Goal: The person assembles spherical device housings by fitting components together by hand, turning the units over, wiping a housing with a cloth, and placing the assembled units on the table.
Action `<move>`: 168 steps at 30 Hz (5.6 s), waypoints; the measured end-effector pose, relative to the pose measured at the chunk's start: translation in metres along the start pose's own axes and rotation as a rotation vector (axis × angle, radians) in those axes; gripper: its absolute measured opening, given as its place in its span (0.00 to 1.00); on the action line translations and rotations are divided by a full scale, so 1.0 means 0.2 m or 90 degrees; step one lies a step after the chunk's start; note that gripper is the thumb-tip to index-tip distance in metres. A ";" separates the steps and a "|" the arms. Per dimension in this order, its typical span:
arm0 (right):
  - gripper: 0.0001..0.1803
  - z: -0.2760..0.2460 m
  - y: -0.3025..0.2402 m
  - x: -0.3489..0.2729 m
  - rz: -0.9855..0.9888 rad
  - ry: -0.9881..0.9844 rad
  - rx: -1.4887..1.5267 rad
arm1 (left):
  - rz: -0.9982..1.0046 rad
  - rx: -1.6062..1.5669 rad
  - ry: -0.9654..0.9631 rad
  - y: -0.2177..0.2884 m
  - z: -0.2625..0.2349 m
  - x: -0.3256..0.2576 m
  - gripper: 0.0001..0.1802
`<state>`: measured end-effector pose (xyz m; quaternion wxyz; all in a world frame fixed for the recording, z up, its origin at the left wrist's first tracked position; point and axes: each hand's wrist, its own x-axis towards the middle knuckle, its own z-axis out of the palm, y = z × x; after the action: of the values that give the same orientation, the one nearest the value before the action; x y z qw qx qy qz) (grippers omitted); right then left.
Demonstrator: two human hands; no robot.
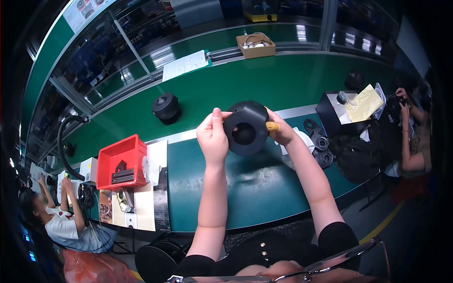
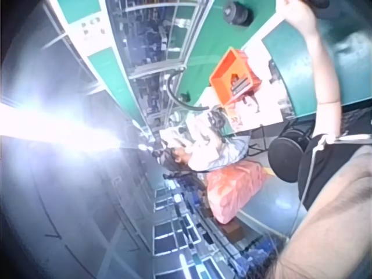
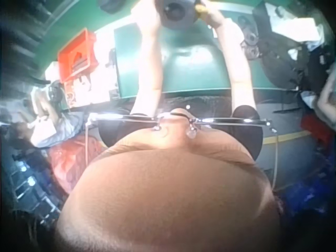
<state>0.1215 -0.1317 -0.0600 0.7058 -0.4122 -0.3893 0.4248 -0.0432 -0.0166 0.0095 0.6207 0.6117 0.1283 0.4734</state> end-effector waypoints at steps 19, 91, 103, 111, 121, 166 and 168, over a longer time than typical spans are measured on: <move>0.68 0.26 -0.05 -0.04 -0.313 0.208 -0.331 | -0.315 -0.532 -0.009 -0.21 -0.06 0.08 0.14; 0.14 -0.18 0.25 -0.34 -0.150 0.495 -0.308 | -0.121 -0.177 -0.014 -0.35 0.04 0.04 0.11; 0.10 0.01 0.21 -0.38 -0.445 0.592 -0.611 | -0.076 -0.068 -0.099 -0.60 0.22 -0.12 0.09; 0.14 0.00 0.30 -0.43 -0.436 0.451 -0.920 | -0.019 -0.028 -0.054 -0.72 0.26 -0.26 0.08; 0.17 0.00 0.30 -0.44 -0.474 0.439 -0.942 | -0.016 -0.029 -0.035 -0.72 0.23 -0.24 0.08; 0.19 -0.17 0.26 -0.41 -0.330 0.566 -0.424 | -0.102 -0.221 -0.001 -0.46 0.21 -0.14 0.09; 0.26 -0.14 0.27 -0.40 -0.209 0.257 0.282 | -0.121 -0.242 -0.019 -0.43 0.21 -0.15 0.10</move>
<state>0.1052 -0.1964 -0.1356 0.8999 -0.2564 -0.2009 0.2898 0.0092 -0.0492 -0.0700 0.7686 0.4756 0.0849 0.4193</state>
